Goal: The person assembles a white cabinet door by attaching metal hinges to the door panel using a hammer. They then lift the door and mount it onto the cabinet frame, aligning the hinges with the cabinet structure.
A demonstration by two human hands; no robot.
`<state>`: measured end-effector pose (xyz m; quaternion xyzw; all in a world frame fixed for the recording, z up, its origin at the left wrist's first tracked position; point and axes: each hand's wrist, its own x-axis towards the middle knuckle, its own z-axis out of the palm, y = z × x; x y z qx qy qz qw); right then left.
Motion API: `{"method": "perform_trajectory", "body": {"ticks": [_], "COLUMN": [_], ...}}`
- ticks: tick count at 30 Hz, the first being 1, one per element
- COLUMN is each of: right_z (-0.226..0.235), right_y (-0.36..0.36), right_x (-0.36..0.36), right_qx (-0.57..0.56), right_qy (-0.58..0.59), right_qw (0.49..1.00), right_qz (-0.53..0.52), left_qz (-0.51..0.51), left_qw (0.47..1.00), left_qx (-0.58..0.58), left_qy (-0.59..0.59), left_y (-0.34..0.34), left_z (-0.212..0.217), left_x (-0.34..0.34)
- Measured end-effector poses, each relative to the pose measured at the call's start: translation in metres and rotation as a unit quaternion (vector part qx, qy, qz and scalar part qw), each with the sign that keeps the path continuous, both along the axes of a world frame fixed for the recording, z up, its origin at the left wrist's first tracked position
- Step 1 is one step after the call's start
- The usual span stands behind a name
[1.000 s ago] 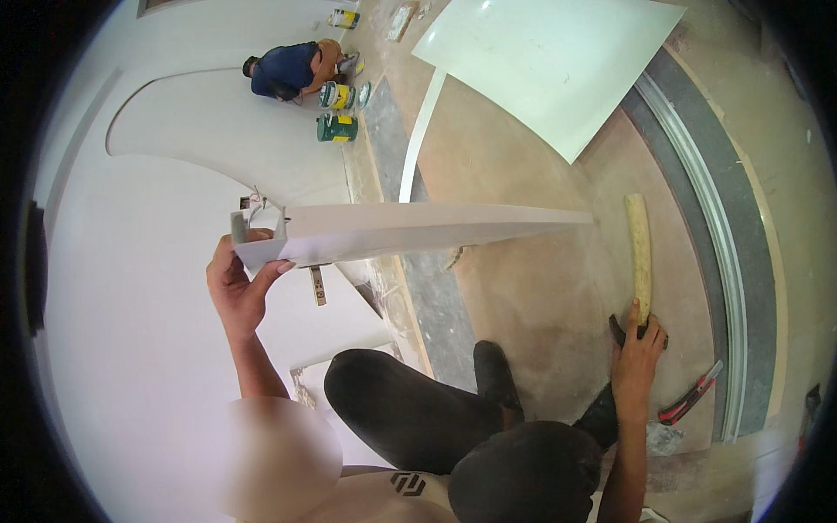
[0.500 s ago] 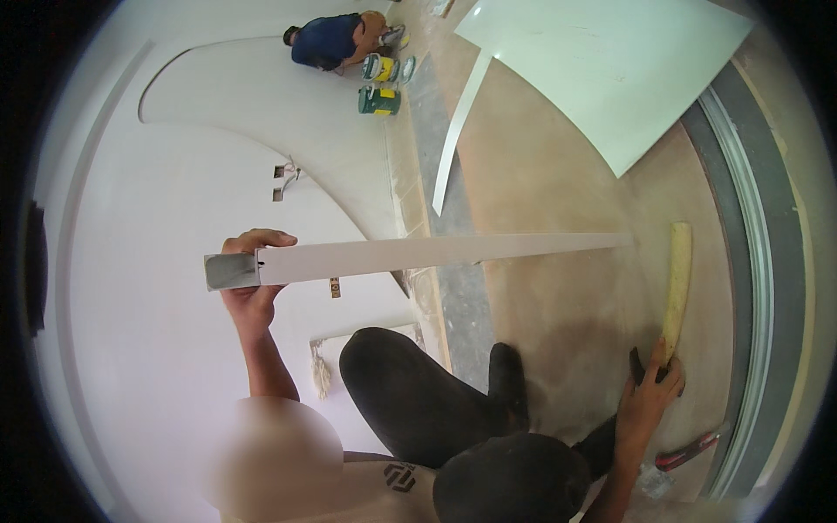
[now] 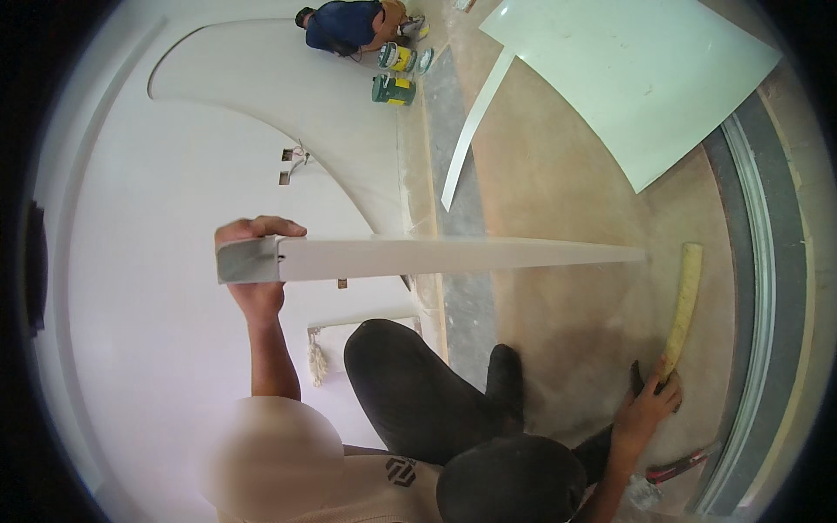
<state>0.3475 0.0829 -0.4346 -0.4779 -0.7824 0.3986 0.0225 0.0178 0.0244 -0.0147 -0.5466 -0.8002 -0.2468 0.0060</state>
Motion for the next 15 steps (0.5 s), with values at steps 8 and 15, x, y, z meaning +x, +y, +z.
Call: {"method": "perform_trajectory", "body": {"ticks": [8, 15], "right_z": [0.001, 0.034], "right_y": [-0.005, 0.003], "right_x": [-0.001, -0.003], "right_qx": [0.051, 0.072], "right_qy": [0.013, 0.006], "right_qw": [0.999, 0.997], "right_qz": [0.006, 0.031], "left_qz": [0.033, 0.031], "left_qw": [0.98, 0.991], "left_qx": [-0.171, -0.098], "left_qy": [0.099, 0.089], "left_y": [-0.017, -0.057], "left_z": [0.027, 0.025], "left_x": [-0.031, -0.068]}}
